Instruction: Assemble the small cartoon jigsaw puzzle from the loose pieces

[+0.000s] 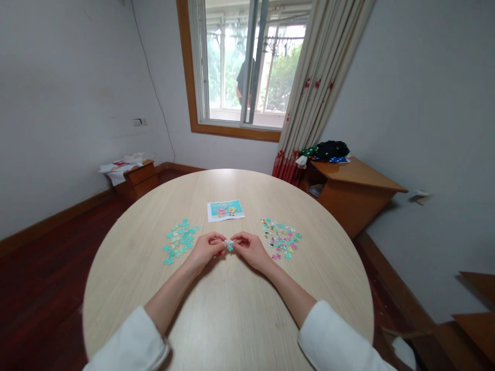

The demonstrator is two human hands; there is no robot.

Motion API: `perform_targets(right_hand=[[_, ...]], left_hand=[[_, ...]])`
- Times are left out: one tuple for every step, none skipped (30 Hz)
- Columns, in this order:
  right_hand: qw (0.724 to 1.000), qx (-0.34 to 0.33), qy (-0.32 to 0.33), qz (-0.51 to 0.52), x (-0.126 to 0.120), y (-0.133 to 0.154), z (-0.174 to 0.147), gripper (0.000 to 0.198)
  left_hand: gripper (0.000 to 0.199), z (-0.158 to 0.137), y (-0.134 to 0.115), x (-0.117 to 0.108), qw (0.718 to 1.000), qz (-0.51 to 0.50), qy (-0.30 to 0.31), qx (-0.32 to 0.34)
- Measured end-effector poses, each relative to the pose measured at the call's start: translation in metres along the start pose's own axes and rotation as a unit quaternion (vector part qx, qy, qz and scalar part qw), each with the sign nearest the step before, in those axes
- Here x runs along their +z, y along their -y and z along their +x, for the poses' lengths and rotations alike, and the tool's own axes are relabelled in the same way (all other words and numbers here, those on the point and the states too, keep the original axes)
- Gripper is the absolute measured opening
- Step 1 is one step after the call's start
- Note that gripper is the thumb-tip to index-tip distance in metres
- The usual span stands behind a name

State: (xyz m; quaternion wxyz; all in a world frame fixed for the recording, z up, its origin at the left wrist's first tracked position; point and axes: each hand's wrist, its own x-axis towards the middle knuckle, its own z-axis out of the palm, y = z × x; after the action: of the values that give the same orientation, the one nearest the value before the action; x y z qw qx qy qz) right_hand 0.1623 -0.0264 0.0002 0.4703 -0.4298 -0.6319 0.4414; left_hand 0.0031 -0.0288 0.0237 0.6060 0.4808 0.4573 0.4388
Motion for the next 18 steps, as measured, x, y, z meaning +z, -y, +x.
perform_targets(right_hand=[[1.000, 0.000, 0.002, 0.002, -0.0001, -0.0001, -0.0001, 0.015], [1.000, 0.000, 0.004, 0.005, -0.0002, -0.0003, -0.0001, 0.016], [1.000, 0.001, 0.006, 0.008, -0.0003, -0.0004, -0.0002, 0.016], [1.000, 0.000, 0.009, 0.010, -0.0004, -0.0006, -0.0002, 0.016], [1.000, 0.000, 0.013, 0.013, -0.0004, -0.0007, -0.0001, 0.016], [1.000, -0.001, 0.016, 0.014, -0.0004, -0.0008, -0.0001, 0.017], [1.000, -0.002, 0.018, 0.015, -0.0004, -0.0009, -0.0001, 0.017], [1.000, -0.004, 0.020, 0.014, -0.0003, -0.0009, 0.0000, 0.017], [1.000, -0.004, 0.021, 0.012, -0.0002, -0.0007, 0.0000, 0.017], [1.000, -0.004, 0.021, 0.009, 0.0000, -0.0005, -0.0001, 0.017], [1.000, -0.004, 0.021, 0.006, 0.0002, -0.0003, -0.0002, 0.017], [1.000, -0.003, 0.020, 0.003, 0.0005, 0.0000, -0.0004, 0.018], [1.000, -0.003, 0.020, 0.000, 0.0007, 0.0003, -0.0006, 0.018], [1.000, -0.005, 0.020, -0.003, 0.0009, 0.0005, -0.0009, 0.018], [1.000, -0.006, 0.020, -0.006, 0.0010, 0.0007, -0.0012, 0.018], [1.000, -0.008, 0.020, -0.009, 0.0011, 0.0008, -0.0016, 0.018], [1.000, -0.011, 0.021, -0.013, 0.0012, 0.0009, -0.0020, 0.019], [1.000, -0.012, 0.021, -0.016, 0.0012, 0.0010, -0.0024, 0.019]], left_hand=[[0.029, -0.0002, -0.0005, 0.0002, 1.000, 0.002, 0.002, 0.001], [0.029, -0.0004, -0.0009, 0.0003, 1.000, 0.004, 0.003, 0.002], [0.029, -0.0006, -0.0012, 0.0004, 1.000, 0.006, 0.003, 0.003], [0.030, -0.0007, -0.0015, 0.0006, 1.000, 0.009, 0.004, 0.003], [0.030, -0.0009, -0.0018, 0.0007, 1.000, 0.012, 0.005, 0.003], [0.030, -0.0011, -0.0021, 0.0008, 1.000, 0.014, 0.006, 0.002], [0.030, -0.0013, -0.0023, 0.0009, 1.000, 0.017, 0.006, 0.001], [0.030, -0.0015, -0.0024, 0.0010, 1.000, 0.020, 0.007, 0.001], [0.030, -0.0016, -0.0025, 0.0011, 1.000, 0.023, 0.008, 0.002], [0.030, -0.0017, -0.0024, 0.0013, 1.000, 0.026, 0.009, 0.003], [0.030, -0.0018, -0.0023, 0.0016, 1.000, 0.030, 0.009, 0.005], [0.030, -0.0018, -0.0022, 0.0018, 0.999, 0.034, 0.010, 0.007], [0.030, -0.0018, -0.0021, 0.0021, 0.999, 0.039, 0.009, 0.009], [0.030, -0.0017, -0.0020, 0.0024, 0.999, 0.044, 0.008, 0.011], [0.030, -0.0017, -0.0019, 0.0026, 0.999, 0.049, 0.006, 0.014], [0.030, -0.0016, -0.0017, 0.0027, 0.998, 0.054, 0.006, 0.016], [0.030, -0.0015, -0.0015, 0.0027, 0.998, 0.059, 0.005, 0.018], [0.031, -0.0014, -0.0011, 0.0026, 0.998, 0.063, 0.005, 0.019]])
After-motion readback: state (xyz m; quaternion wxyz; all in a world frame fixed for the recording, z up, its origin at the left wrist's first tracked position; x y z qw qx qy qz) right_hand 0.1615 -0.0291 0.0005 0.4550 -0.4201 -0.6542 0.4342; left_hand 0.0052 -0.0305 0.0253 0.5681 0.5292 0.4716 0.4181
